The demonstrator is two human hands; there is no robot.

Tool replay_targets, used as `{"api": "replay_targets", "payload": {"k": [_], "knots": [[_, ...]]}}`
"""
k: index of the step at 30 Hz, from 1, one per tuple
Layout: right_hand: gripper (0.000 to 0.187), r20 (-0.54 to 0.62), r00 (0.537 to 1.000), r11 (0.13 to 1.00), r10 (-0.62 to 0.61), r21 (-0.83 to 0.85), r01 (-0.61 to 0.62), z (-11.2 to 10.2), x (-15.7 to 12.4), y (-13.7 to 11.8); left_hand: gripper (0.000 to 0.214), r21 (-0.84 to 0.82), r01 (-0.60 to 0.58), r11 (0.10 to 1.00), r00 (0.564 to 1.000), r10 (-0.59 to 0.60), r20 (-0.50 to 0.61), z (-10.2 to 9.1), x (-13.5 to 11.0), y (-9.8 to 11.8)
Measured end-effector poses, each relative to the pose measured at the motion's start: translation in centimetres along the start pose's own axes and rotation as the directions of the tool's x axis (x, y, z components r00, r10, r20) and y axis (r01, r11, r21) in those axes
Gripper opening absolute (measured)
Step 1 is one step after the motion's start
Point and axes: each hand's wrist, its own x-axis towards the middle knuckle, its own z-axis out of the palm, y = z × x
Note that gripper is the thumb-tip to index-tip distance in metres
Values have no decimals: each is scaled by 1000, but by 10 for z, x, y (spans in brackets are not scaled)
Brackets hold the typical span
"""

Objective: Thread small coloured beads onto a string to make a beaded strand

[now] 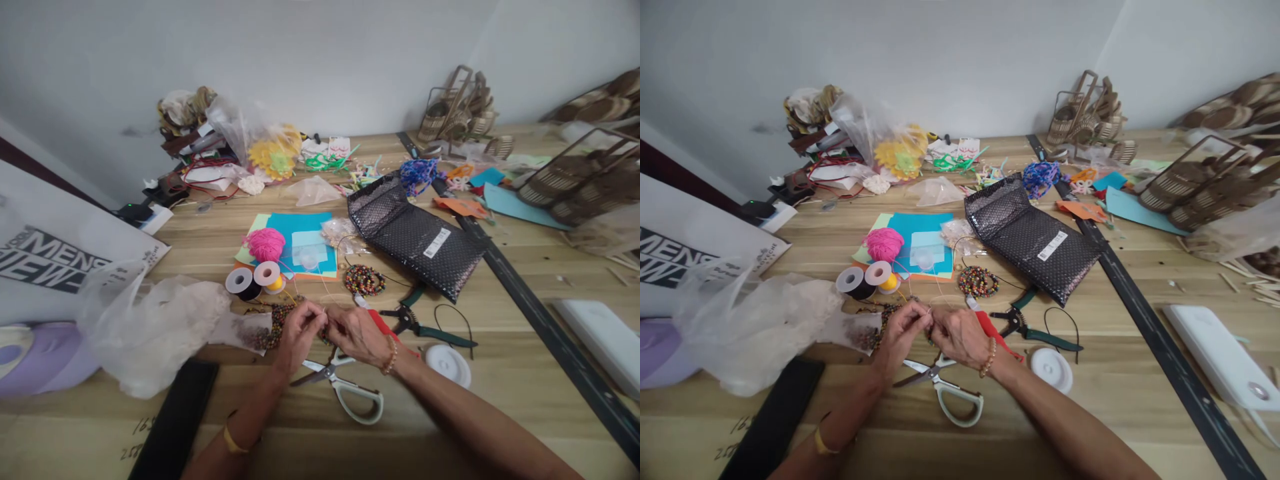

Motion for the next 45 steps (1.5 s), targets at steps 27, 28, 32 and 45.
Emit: {"api": "replay_targets", "payload": {"k": [27, 28, 32, 45], "knots": [[18, 29, 995, 978, 95, 185, -99, 2, 2, 7, 16, 74, -24, 997, 1000, 25, -8, -2, 1, 3], [20, 39, 994, 966, 104, 235, -110, 1, 2, 7, 15, 52, -17, 998, 999, 18, -28, -4, 2, 2], [25, 69, 989, 897, 133, 416, -150, -2, 3, 6, 13, 3, 22, 1000, 994, -22, -106, -7, 5, 0], [37, 44, 992, 802, 116, 585, -120, -4, 4, 7, 21, -114, 200, 973, 980, -199, 20, -9, 9, 0]]}}
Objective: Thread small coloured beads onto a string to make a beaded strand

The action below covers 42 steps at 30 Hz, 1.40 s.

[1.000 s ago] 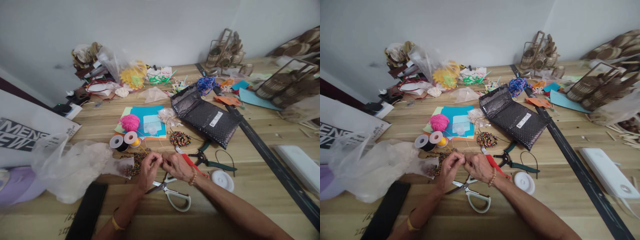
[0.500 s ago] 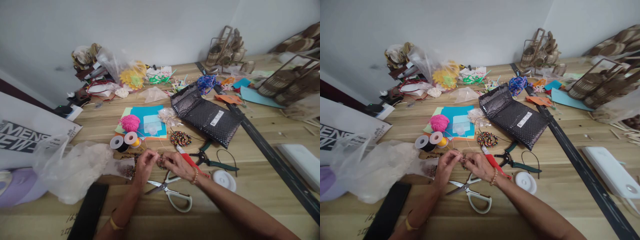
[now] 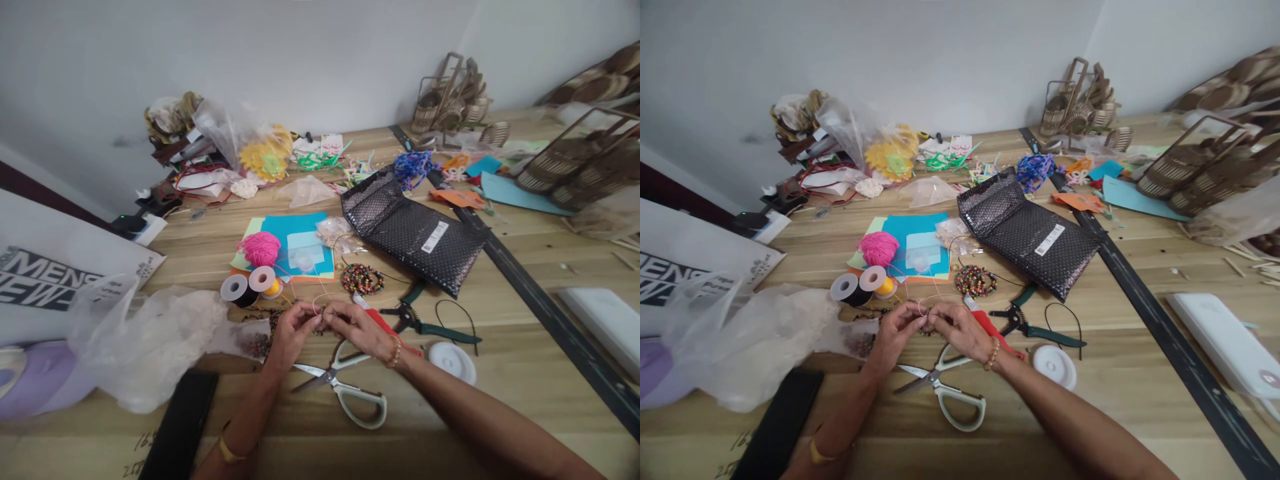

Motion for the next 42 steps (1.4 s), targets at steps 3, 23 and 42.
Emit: {"api": "replay_targets", "payload": {"k": [3, 23, 42], "knots": [[30, -186, 980, 994, -63, -105, 44, -2, -2, -3, 17, -16, 0, 1000, 1000, 0, -5, -3, 0, -1], [43, -25, 988, 982, -149, -121, 145, -22, 3, -14, 10, -132, 97, 987, 991, -83, 109, -4, 0, -4], [44, -139, 990, 919, -25, 387, 77, 14, -11, -20, 5, 21, -14, 1000, 952, 7, 304, 6, -6, 1]]}}
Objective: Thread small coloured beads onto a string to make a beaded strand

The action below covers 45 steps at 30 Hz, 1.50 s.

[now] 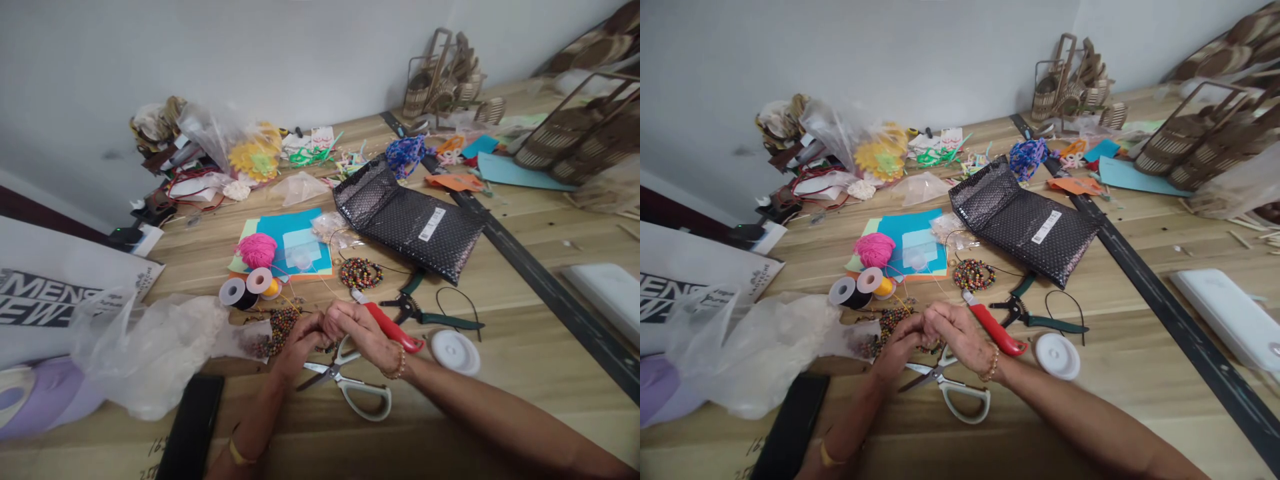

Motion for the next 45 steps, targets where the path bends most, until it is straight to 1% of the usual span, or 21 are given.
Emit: {"api": "replay_targets", "payload": {"k": [2, 6, 10, 14, 17, 19, 21, 23, 27, 31, 34, 37, 40, 42, 44, 45], "knots": [[45, 1, 1000, 1000, 22, -6, -22, 1, -1, 1, 6, 12, 5, 1000, 1000, -5, -5, 1, 0, -1], [46, 12, 1000, 1000, 25, -9, -25, 3, -1, 1, 6, 42, 18, 999, 1000, -18, -5, 1, 0, 1], [47, 6, 999, 999, 43, -21, -43, 3, 1, 0, 5, 56, 16, 998, 1000, -17, 16, 1, 1, 2], [47, -4, 999, 998, 45, -47, -45, 1, 0, 2, 6, 36, 13, 999, 999, -15, 48, 0, 1, 1], [47, -10, 999, 996, 47, -74, -47, -1, 0, 2, 5, -5, 42, 999, 998, -42, 56, -1, 1, 1], [47, -6, 999, 996, 51, -79, -51, -3, 2, 0, 8, -34, 62, 997, 996, -60, 60, -3, 0, 2], [46, -11, 999, 998, 44, -44, -45, -6, 4, -2, 12, -65, 70, 995, 996, -65, 68, -6, 0, 1], [46, -18, 1000, 1000, 5, 18, -4, -9, 7, -1, 15, -94, 67, 993, 996, -61, 68, -8, -1, 0], [43, -16, 1000, 994, -11, 105, 13, -14, 11, 5, 17, -118, 57, 991, 998, -51, 47, -10, -1, -4], [39, 8, 1000, 989, -19, 145, 18, -15, 11, 8, 19, -106, 67, 992, 997, -64, 30, -8, -1, -4], [38, 24, 999, 988, -30, 153, 26, -13, 10, 4, 22, -97, 71, 993, 997, -70, 21, -7, 0, -2], [38, 31, 999, 997, -21, 71, 19, -9, 6, -5, 26, -95, 66, 993, 998, -66, 8, -6, 0, -5], [39, 78, 997, 997, -23, -77, 29, -5, 1, -14, 32, -84, 24, 996, 1000, -25, -2, -7, 0, -11], [40, 118, 992, 985, -49, -159, 68, -2, -2, -18, 36, -58, 0, 998, 999, -3, -46, -9, -1, -15], [40, 157, 985, 976, -71, -194, 101, 0, -4, -20, 39, -18, -3, 1000, 995, 1, -103, -9, -1, -16], [39, 166, 983, 975, -77, -194, 109, 1, -5, -20, 39, -6, -3, 1000, 994, 2, -112, -9, -1, -16]]}}
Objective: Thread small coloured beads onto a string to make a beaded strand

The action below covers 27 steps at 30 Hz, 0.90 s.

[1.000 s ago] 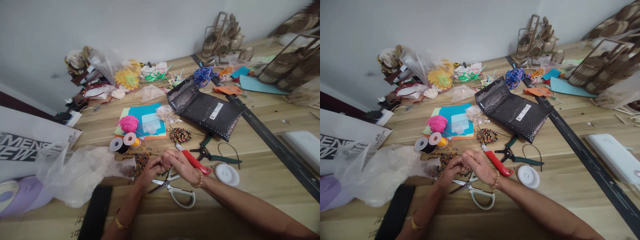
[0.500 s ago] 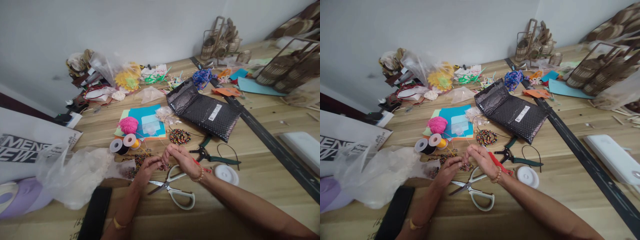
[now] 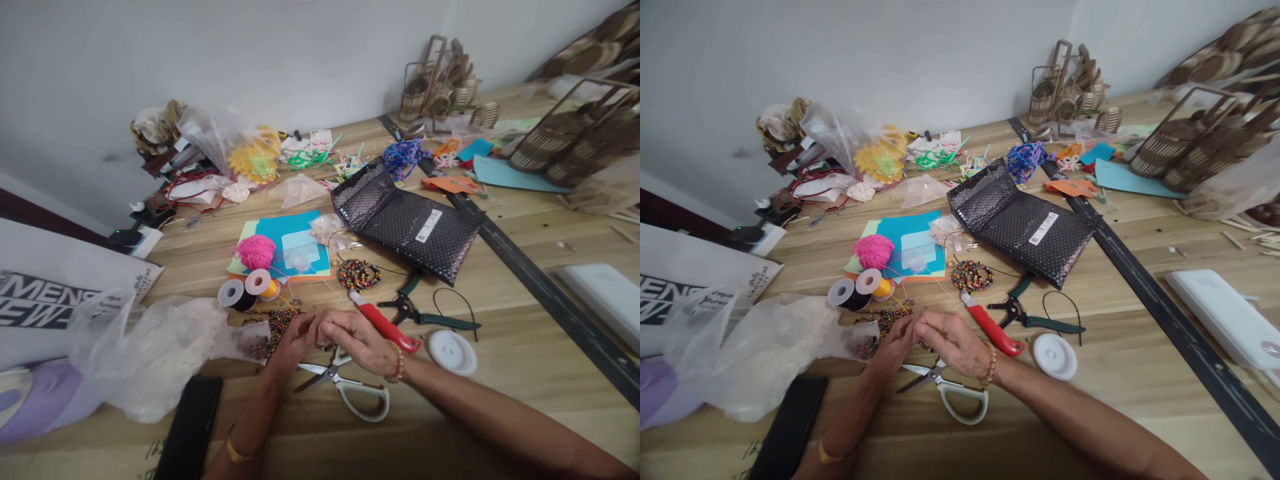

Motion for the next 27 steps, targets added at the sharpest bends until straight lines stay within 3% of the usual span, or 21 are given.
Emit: {"api": "replay_targets", "payload": {"k": [4, 9, 21, 27], "knots": [[41, -107, 994, 999, 19, 51, -13, 4, -1, 6, 36, 21, -7, 1000, 996, 5, 95, 5, 0, 9], [47, -247, 968, 993, 52, 114, -24, 9, -1, 17, 20, 132, -51, 990, 994, 38, 101, 15, 0, 21], [49, -189, 978, 990, 89, 122, -67, 5, 4, 18, 10, 249, -96, 964, 993, 76, 90, 14, -1, 15], [47, -200, 973, 970, 116, 234, -67, 0, 7, 18, 11, 48, -19, 999, 995, 14, 102, 13, 0, 15]]}}
